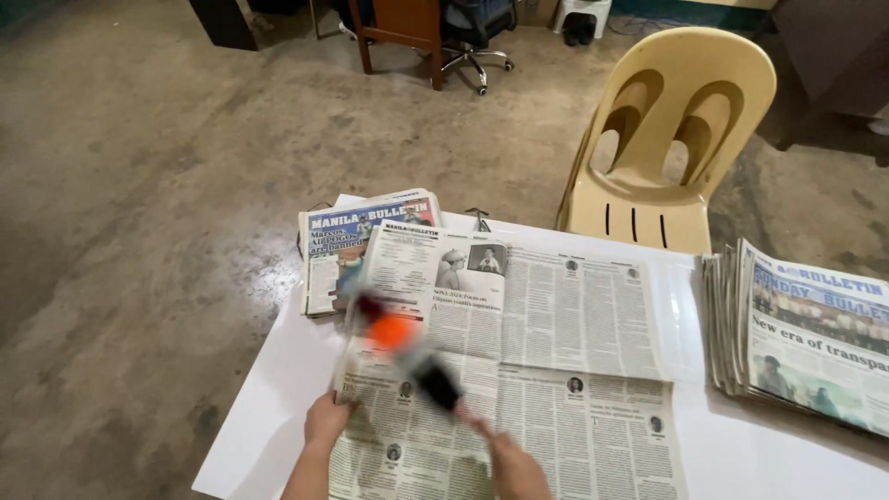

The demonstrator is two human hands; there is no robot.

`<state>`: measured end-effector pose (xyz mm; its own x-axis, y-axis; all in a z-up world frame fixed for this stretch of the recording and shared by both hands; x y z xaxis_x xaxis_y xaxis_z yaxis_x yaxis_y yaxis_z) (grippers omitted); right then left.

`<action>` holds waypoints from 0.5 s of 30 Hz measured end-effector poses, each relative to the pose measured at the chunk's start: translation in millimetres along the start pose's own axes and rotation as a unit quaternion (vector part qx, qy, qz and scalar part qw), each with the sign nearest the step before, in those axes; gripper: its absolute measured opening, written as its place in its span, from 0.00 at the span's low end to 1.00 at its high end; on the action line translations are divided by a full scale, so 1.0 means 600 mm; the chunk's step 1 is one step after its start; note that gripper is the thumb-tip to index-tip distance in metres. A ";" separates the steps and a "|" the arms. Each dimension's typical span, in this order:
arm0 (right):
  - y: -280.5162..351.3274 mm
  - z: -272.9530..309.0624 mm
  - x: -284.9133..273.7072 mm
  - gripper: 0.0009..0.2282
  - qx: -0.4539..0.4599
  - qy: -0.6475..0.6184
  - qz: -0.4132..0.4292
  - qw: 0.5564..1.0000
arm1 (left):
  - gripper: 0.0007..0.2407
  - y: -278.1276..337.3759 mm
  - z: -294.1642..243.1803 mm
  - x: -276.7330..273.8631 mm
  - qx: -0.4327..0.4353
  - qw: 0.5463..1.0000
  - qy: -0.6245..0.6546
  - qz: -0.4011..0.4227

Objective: Dusting individual pages of a newspaper with a feather duster.

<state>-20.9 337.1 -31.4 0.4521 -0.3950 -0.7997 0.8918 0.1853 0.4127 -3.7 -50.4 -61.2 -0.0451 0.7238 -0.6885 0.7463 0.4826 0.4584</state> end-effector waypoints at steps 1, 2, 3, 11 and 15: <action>0.005 0.029 -0.033 0.22 -0.001 0.000 0.001 1.000 | 0.20 -0.014 0.012 0.008 -0.001 1.000 0.000 -0.001; 0.009 0.057 -0.054 0.21 0.030 0.084 0.079 0.993 | 0.20 -0.030 0.024 0.012 0.005 1.000 -0.002 0.003; 0.016 0.084 -0.076 0.20 0.059 0.167 0.155 0.972 | 0.20 -0.045 0.037 0.015 0.011 1.000 -0.004 0.006; -0.047 -0.242 -0.230 0.18 0.357 -0.057 -0.156 0.919 | 0.16 -0.052 0.042 0.008 0.011 0.998 0.024 0.063; -0.106 -0.464 -0.113 0.21 0.374 -0.065 -0.303 0.874 | 0.17 -0.001 0.001 -0.036 -0.052 0.981 0.171 0.074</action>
<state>-104.4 602.7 -125.1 -0.1481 -0.3247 -0.9342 0.6853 -0.7147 0.1397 -2.6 -66.6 -46.7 -0.1744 0.9041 -0.3900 0.6905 0.3947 0.6062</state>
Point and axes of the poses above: each hand's wrist, its own y-axis away from the middle knuckle, its own x-axis out of the palm, z = x × y, the point moved 3 cm from there along -y, towards the middle knuckle, and after that the axes turned 13 degrees about x, right-handed, at the moved point
